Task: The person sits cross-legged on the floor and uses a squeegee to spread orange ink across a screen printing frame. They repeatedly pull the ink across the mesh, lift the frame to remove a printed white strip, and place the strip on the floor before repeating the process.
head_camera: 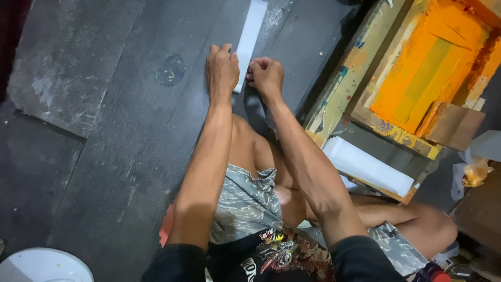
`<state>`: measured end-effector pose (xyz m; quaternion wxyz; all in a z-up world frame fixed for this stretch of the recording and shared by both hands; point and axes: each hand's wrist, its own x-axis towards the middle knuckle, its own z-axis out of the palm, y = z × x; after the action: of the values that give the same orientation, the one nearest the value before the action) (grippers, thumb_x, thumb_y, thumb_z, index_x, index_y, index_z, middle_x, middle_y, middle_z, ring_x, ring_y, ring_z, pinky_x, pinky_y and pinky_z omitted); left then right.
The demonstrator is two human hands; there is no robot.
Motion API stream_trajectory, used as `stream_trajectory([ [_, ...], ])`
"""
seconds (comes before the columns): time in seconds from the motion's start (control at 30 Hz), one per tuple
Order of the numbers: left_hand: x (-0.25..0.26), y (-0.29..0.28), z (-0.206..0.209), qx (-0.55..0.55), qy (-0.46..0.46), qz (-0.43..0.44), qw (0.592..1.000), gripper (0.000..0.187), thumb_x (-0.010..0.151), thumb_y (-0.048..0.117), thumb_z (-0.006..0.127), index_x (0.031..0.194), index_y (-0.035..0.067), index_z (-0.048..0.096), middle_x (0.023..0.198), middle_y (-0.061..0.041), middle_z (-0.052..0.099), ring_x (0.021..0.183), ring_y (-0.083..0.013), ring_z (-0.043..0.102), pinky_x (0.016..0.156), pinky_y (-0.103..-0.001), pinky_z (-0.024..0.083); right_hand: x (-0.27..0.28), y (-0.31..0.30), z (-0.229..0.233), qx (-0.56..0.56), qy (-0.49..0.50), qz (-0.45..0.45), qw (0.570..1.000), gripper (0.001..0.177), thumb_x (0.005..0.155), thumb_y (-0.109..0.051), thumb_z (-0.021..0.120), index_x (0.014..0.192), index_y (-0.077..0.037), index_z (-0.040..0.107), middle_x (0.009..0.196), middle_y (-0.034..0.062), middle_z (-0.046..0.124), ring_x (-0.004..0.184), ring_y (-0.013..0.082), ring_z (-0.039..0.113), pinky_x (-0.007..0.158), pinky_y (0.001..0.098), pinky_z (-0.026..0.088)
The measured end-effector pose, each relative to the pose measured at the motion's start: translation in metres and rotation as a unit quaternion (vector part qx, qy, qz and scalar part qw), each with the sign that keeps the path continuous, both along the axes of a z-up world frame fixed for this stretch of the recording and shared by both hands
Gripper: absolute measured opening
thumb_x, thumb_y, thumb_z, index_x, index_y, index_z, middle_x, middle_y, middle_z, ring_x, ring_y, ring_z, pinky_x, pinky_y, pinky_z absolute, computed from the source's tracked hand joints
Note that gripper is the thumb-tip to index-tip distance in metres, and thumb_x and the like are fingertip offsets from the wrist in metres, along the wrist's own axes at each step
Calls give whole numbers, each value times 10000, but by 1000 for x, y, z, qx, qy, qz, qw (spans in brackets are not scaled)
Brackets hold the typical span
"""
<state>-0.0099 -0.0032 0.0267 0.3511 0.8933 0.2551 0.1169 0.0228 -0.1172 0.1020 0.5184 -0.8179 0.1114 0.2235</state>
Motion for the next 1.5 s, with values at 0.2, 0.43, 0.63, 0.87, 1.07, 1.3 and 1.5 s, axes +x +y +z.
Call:
stream_trajectory([
  [0.2,-14,-21,54,8,-165,-16,986,232,1014,144,565,1211,67,661,1023,-116,586,957,-345,615,761,-468,499,-7,-30,63,187,-38,-75,979,138,946,-142,645,998,-31,708,769,54,702,631,127,702,555,244,593],
  [0.43,-62,-136,143,-99,-224,-193,950,343,1105,296,449,1279,72,642,1052,-123,604,1000,-320,617,905,-410,478,-80,-186,107,165,-163,-118,966,247,983,-225,690,1144,-40,713,848,59,738,685,115,723,551,188,540],
  [0.63,-88,-206,145,-162,-199,-313,915,223,1005,279,722,1200,170,725,973,-20,600,932,-300,624,851,-407,506,-133,-326,109,-62,-374,-84,922,162,1019,-122,756,1176,-86,773,919,109,720,814,184,704,613,270,542],
  [0.87,-82,-214,136,-42,-88,-348,932,344,816,217,907,1118,138,763,1044,-50,548,1004,-351,579,847,-465,507,-150,-374,75,-286,-336,47,896,328,986,-391,783,1239,-190,730,1299,36,606,1335,366,464,1097,725,208],
  [1.07,-90,-220,171,-11,-96,-324,941,137,864,180,866,900,172,735,980,-4,526,990,-287,560,816,-417,433,-151,-370,76,-265,-347,24,899,268,1016,-399,753,1200,-205,745,1279,27,605,1343,344,473,1109,736,183],
  [1.3,-94,-237,207,-155,-86,-375,910,112,1055,225,642,1009,125,622,782,-65,756,679,-249,744,661,-366,537,-151,-367,87,-251,-366,-5,896,353,1021,-408,739,1287,-179,706,1299,73,604,1319,372,487,1075,771,214],
  [1.5,-98,-240,254,-316,-163,-273,894,185,1064,279,583,1003,116,522,630,-31,619,479,-61,386,515,-243,340,-155,-380,148,193,-409,-243,858,648,1100,-231,673,1582,-77,268,1435,126,459,1217,170,556,1132,338,468],
])
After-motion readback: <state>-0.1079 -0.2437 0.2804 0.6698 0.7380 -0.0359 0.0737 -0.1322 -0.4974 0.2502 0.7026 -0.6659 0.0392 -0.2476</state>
